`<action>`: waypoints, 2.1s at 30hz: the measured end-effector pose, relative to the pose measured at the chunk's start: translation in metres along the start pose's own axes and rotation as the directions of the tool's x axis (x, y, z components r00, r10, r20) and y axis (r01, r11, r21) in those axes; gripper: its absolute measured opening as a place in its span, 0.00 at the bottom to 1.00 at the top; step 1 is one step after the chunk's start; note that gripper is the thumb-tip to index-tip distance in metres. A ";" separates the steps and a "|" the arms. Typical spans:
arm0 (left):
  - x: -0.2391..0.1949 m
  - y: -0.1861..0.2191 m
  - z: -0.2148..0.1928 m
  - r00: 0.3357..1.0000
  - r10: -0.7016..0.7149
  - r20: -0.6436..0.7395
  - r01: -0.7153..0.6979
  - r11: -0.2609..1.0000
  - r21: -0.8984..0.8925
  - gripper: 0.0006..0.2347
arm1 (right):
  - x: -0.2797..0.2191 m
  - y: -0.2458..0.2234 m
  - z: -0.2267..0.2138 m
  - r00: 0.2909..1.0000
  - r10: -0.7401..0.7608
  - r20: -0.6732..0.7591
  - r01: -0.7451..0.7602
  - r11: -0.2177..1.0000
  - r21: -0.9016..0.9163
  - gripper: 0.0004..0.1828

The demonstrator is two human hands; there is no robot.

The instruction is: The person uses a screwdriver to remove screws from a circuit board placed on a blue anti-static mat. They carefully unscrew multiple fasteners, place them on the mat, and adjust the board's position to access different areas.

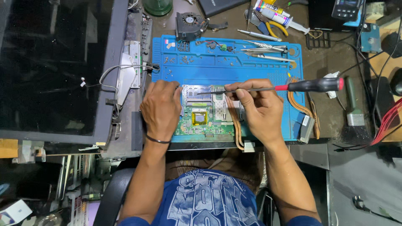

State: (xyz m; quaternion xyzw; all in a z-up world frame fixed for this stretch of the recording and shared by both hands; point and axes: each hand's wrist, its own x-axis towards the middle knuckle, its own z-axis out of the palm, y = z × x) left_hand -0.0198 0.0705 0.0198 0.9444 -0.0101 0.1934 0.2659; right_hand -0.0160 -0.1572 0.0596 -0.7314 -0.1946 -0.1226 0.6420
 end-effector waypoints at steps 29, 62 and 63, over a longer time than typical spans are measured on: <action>-0.022 -0.015 0.003 0.999 -0.042 0.011 0.042 0.998 0.048 0.08 | 0.047 0.016 0.047 0.980 -0.003 0.200 0.050 0.971 -0.233 0.06; -0.031 -0.022 0.009 0.999 -0.021 -0.033 0.022 0.999 0.029 0.07 | 0.054 0.025 0.065 0.967 0.007 0.256 0.054 0.972 -0.229 0.07; -0.031 -0.022 0.008 0.999 -0.022 -0.031 0.023 0.999 0.028 0.07 | 0.054 0.026 0.065 0.967 0.016 0.255 0.048 0.970 -0.240 0.07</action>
